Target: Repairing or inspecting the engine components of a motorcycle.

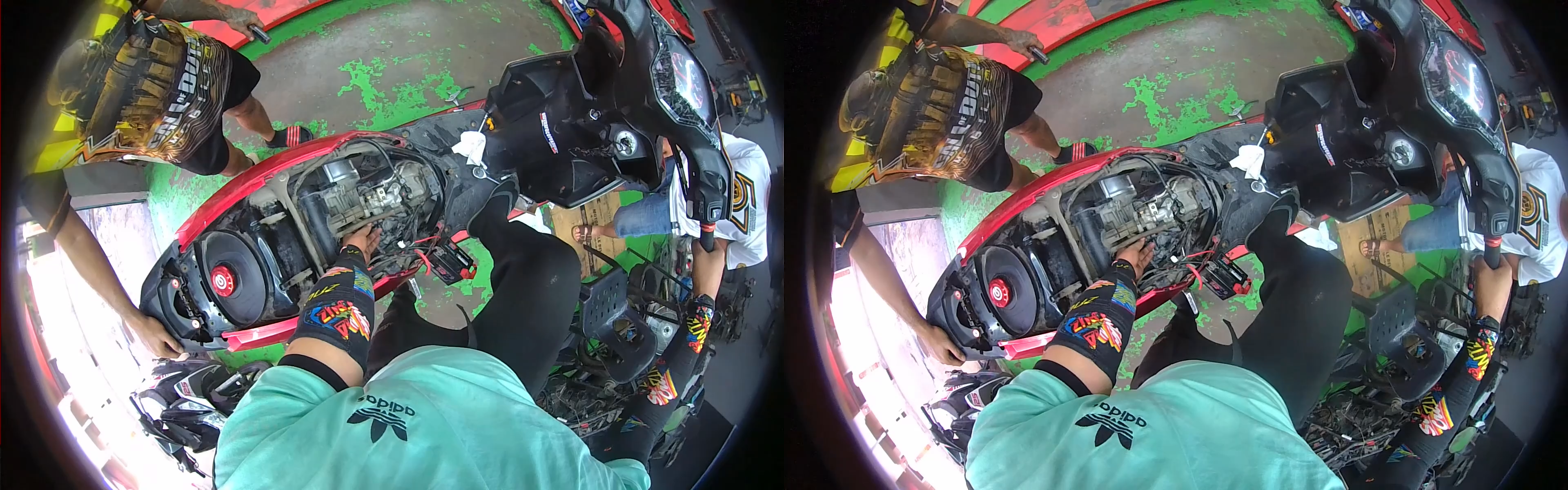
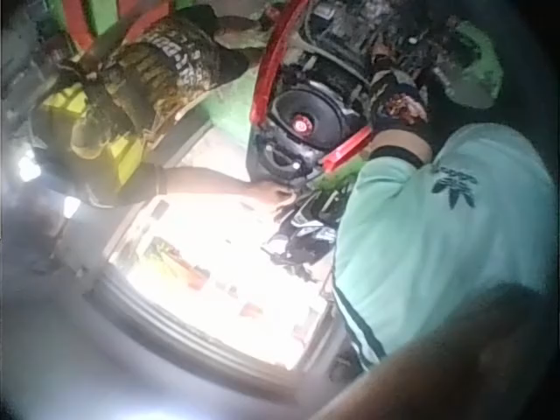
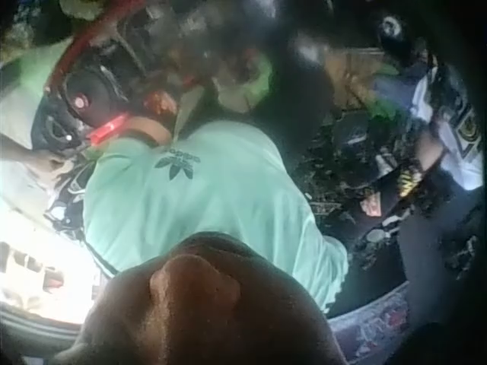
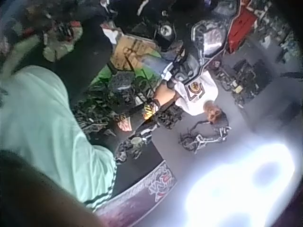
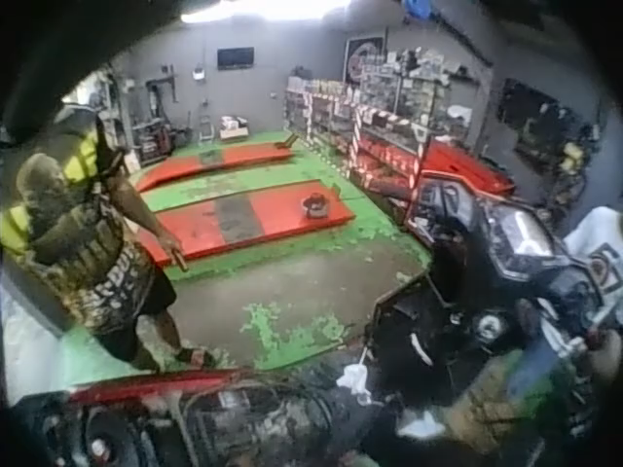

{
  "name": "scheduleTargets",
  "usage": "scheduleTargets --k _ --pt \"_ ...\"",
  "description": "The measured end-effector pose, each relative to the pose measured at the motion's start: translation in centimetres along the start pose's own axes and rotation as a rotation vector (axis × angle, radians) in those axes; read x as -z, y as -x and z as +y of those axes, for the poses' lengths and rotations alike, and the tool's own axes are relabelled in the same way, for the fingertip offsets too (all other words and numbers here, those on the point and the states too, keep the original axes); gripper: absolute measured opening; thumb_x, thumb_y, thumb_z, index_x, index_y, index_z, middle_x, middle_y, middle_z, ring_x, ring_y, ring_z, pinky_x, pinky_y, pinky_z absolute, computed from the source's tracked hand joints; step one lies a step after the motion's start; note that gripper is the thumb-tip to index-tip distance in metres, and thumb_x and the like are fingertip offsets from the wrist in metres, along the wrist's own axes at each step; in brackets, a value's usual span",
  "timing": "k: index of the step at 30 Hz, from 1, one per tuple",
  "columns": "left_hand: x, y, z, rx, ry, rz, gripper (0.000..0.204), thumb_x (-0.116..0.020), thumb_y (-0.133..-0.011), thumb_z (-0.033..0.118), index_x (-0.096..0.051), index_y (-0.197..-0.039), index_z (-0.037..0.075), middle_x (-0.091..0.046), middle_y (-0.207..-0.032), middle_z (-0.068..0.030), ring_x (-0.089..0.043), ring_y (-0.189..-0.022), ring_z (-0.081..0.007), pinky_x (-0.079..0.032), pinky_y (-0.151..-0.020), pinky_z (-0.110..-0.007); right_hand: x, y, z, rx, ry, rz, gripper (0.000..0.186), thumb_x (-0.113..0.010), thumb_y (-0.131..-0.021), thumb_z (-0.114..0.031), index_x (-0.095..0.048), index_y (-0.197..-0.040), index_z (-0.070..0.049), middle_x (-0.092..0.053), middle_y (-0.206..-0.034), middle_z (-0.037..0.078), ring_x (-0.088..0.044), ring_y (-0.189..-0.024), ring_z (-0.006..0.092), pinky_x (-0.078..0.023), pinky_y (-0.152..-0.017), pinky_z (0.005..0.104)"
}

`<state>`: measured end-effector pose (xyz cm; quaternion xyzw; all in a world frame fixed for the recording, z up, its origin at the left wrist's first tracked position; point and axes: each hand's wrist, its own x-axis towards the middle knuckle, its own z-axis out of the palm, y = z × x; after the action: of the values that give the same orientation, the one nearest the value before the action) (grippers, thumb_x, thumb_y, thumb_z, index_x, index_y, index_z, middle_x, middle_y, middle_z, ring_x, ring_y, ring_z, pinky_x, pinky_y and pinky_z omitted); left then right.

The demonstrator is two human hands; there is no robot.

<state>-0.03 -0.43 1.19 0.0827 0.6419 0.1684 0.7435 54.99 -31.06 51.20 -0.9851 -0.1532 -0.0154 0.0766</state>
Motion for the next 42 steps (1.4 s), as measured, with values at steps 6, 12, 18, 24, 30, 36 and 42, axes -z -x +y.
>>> scheduleTargets --k 6,12,18,24,30,36,42 --pt "-0.4 0.6 0.1 -0.014 -0.002 0.0 0.037 -0.06 -0.1 0.013 -0.049 -0.135 0.007 -0.059 -0.133 -0.0064 -0.065 -0.112 -0.0294 -0.052 -0.099 -0.042 0.0 -0.1 0.3 0.008 0.055 0.046 0.032 -0.065 -0.082 -0.023 -0.066 -0.099 0.004 -0.066 -0.076 0.015 -0.064 -0.071 0.0232 -0.049 -0.072 0.0376" --pt "-0.3 0.9 0.1 -0.027 0.008 -0.01 0.034 -0.06 -0.101 0.014 -0.052 -0.133 0.006 -0.061 -0.129 -0.0074 -0.066 -0.11 -0.0283 -0.054 -0.096 -0.041 0.0 -0.5 0.8 -0.01 0.079 0.037 0.035 -0.065 -0.082 -0.025 -0.066 -0.103 0.003 -0.067 -0.08 0.018 -0.065 -0.075 0.0278 -0.049 -0.075 0.0391" --pt "-0.3 0.4 0.0 -0.014 0.06 0.048 0.02 -0.064 -0.096 0.009 -0.061 -0.116 0.011 -0.069 -0.108 -0.0056 -0.073 -0.093 -0.0283 -0.061 -0.074 -0.039 0.0 -0.4 0.6 -0.003 0.088 0.028 0.035 -0.065 -0.082 -0.026 -0.066 -0.103 0.002 -0.067 -0.081 0.019 -0.066 -0.077 0.0292 -0.049 -0.077 0.0397" --pt "-0.6 0.8 0.0 -0.035 0.047 0.062 0.018 -0.064 -0.096 0.009 -0.061 -0.114 0.01 -0.069 -0.106 -0.0062 -0.073 -0.093 -0.0288 -0.06 -0.075 -0.04 0.0 -0.5 0.7 -0.003 0.098 0.026 0.035 -0.065 -0.082 -0.025 -0.065 -0.102 0.004 -0.067 -0.082 0.019 -0.066 -0.078 0.0283 -0.049 -0.077 0.0393" --pt "-0.4 0.4 -0.2 -0.042 0.075 0.055 0.018 -0.063 -0.096 0.009 -0.06 -0.114 0.011 -0.068 -0.106 -0.0051 -0.073 -0.092 -0.0295 -0.061 -0.077 -0.041 0.0 -0.7 0.9 0.002 0.08 0.022 0.035 -0.064 -0.082 -0.024 -0.065 -0.1 0.005 -0.066 -0.079 0.018 -0.065 -0.074 0.0261 -0.049 -0.074 0.0389" --pt "0.2 -0.6 -0.6 -0.061 0.036 0.02 0.022 -0.064 -0.096 0.01 -0.059 -0.118 0.012 -0.067 -0.107 -0.0034 -0.073 -0.091 -0.0294 -0.061 -0.076 -0.041 -0.1 -0.6 1.0 0.01 0.023 0.023 0.031 -0.063 -0.081 -0.023 -0.064 -0.097 0.005 -0.064 -0.075 0.016 -0.061 -0.07 0.0235 -0.048 -0.071 0.039" --pt "0.3 -0.9 -0.8 -0.053 0.041 0.027 0.024 -0.065 -0.097 0.011 -0.059 -0.119 0.014 -0.067 -0.108 -0.0035 -0.073 -0.092 -0.0303 -0.061 -0.076 -0.042 -0.1 -0.4 0.7 0.008 0.033 0.021 0.032 -0.063 -0.081 -0.022 -0.065 -0.098 0.005 -0.064 -0.075 0.016 -0.062 -0.071 0.0237 -0.048 -0.073 0.0384"
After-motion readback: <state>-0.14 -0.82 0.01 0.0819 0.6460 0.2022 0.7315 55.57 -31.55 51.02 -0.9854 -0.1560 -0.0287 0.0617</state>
